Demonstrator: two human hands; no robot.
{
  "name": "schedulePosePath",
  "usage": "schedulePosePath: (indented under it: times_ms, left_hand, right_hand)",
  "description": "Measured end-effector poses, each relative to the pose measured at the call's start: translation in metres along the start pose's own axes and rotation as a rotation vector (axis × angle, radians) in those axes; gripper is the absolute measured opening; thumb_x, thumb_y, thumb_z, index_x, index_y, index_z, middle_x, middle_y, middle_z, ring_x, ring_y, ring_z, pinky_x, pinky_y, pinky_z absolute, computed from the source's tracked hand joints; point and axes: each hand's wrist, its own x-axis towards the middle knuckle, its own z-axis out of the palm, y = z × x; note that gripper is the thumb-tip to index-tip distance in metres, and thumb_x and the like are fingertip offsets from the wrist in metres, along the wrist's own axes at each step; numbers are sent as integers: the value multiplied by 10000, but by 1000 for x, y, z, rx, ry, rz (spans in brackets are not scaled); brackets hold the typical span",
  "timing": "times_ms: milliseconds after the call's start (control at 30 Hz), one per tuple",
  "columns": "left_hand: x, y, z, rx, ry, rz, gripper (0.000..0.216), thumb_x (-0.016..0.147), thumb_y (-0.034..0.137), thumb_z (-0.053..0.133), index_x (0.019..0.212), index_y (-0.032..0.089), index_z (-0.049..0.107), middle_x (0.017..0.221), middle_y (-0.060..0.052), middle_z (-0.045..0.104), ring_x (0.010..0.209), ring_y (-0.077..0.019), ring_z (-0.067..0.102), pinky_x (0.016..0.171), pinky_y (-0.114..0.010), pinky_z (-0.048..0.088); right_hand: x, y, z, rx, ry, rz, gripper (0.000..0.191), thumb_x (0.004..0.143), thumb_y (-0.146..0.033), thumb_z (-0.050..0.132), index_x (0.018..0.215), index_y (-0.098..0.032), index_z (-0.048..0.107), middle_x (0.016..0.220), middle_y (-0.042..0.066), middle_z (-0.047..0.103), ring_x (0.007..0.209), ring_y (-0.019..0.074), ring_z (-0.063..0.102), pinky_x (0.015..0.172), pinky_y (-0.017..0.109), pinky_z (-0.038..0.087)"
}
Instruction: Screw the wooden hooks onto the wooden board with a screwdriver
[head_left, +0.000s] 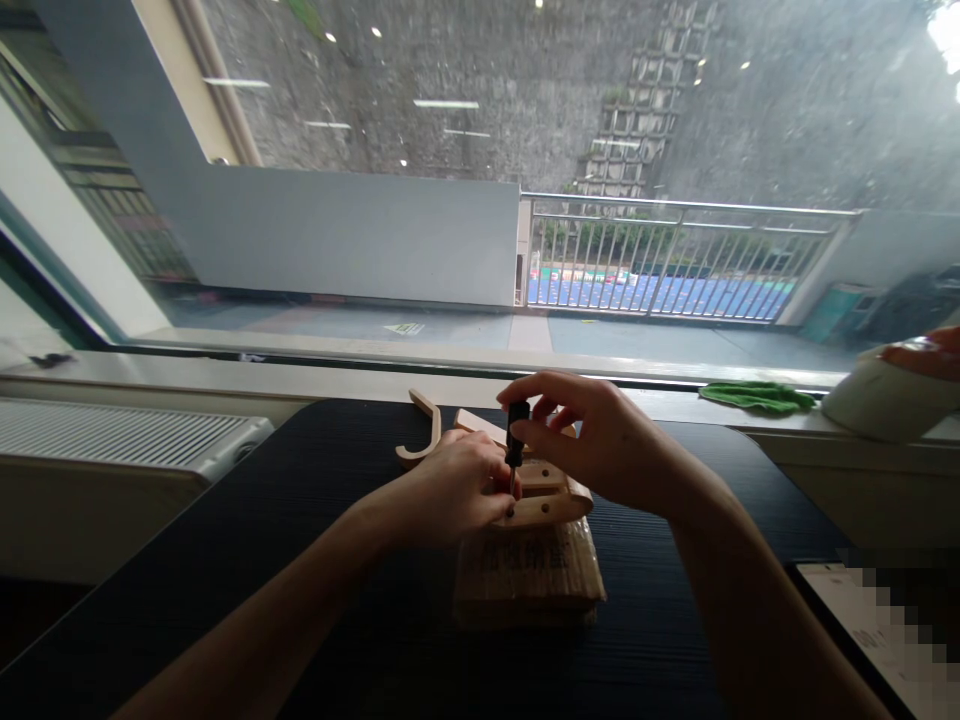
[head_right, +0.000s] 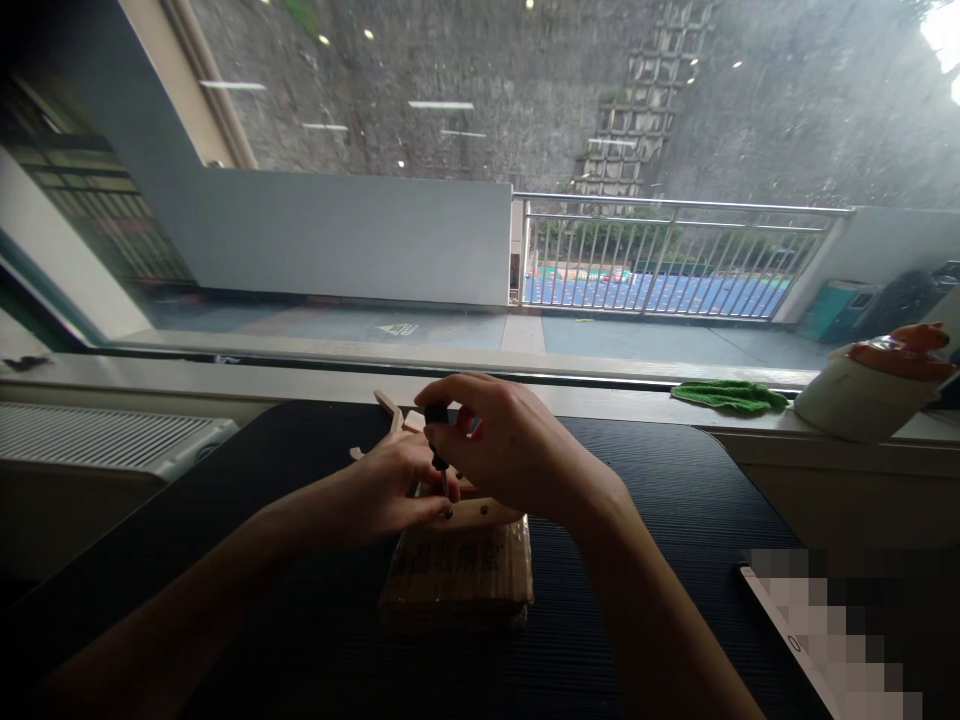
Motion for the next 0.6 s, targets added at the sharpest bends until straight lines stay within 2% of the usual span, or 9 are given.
schedulePosePath:
  times_ms: [200, 433, 600]
  left_hand:
    - [0, 4, -3, 9, -13, -13, 218, 793, 284, 503, 743, 260, 714, 819, -12, 659, 952, -232, 537, 975, -438, 276]
    - [0, 4, -3, 8, -26, -25, 223, 792, 298, 499, 739, 261, 712, 806, -8, 660, 901, -223, 567, 955, -428, 313]
    - [0, 2, -2, 21, -9, -25, 223, 782, 324, 518, 721, 238, 715, 823, -30, 648, 933, -238, 547, 964, -440, 305]
  right_hand:
    - [-1, 0, -2, 16, -6, 14, 261, 828, -220, 509, 1062, -244, 622, 886, 0, 658, 703, 104, 572, 643, 239, 443]
    - [2, -2, 1, 48, 8, -4, 182, 812, -276, 557, 969, -233, 640, 843, -9, 644, 715, 104, 564, 653, 239, 444]
    - [0, -2, 0, 38, -11, -24, 253, 817, -215, 521, 1041, -241, 635, 892, -2, 646, 718, 99, 567, 654, 238, 451]
